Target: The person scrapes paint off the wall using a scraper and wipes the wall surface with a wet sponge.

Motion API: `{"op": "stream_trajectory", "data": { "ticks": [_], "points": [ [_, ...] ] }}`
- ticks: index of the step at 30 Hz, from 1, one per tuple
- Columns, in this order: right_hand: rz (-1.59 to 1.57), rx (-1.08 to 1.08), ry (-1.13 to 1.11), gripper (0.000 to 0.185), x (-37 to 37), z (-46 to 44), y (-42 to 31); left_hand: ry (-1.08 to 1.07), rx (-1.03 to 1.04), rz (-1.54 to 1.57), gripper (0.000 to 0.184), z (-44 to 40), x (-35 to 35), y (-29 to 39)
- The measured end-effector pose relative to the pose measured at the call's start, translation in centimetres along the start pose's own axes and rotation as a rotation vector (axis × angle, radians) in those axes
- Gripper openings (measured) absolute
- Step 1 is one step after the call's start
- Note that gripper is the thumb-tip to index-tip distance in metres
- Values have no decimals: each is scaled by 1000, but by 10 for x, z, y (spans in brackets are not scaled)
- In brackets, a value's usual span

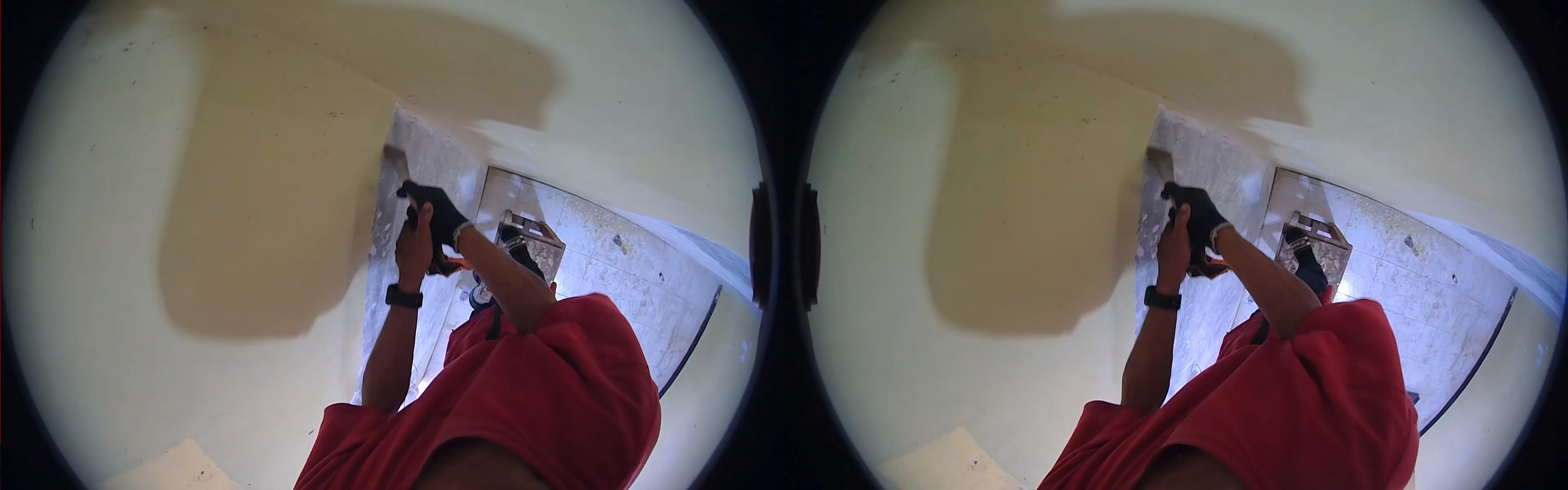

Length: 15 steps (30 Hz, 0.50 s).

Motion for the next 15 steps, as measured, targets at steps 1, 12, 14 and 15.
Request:
{"op": "stream_trajectory", "data": {
  "ticks": [1,12,14,15],
  "points": [
    [-91,2,-8,35,-1,-13,-8,-70,-47,-46,80,-19,-4,7],
    [-395,227,26,33,-11,-24,-31,-98,-47,-87,84,-42,3,17],
    [-260,86,-50,34,-25,-34,-41,-183,-29,-126,84,-49,2,19],
    [-247,47,-65,35,-29,-32,-46,-190,-27,-185,85,-47,2,27]
  ]
}}
Point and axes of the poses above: each hand's wrist, its own z-axis away from the middle knuckle, its own x-axis out of the palm, y = z × x, the point moved 1 cm from there along -z, towards the middle knuckle, and after that the axes turned 14 degrees about x, right-handed, at the moved point
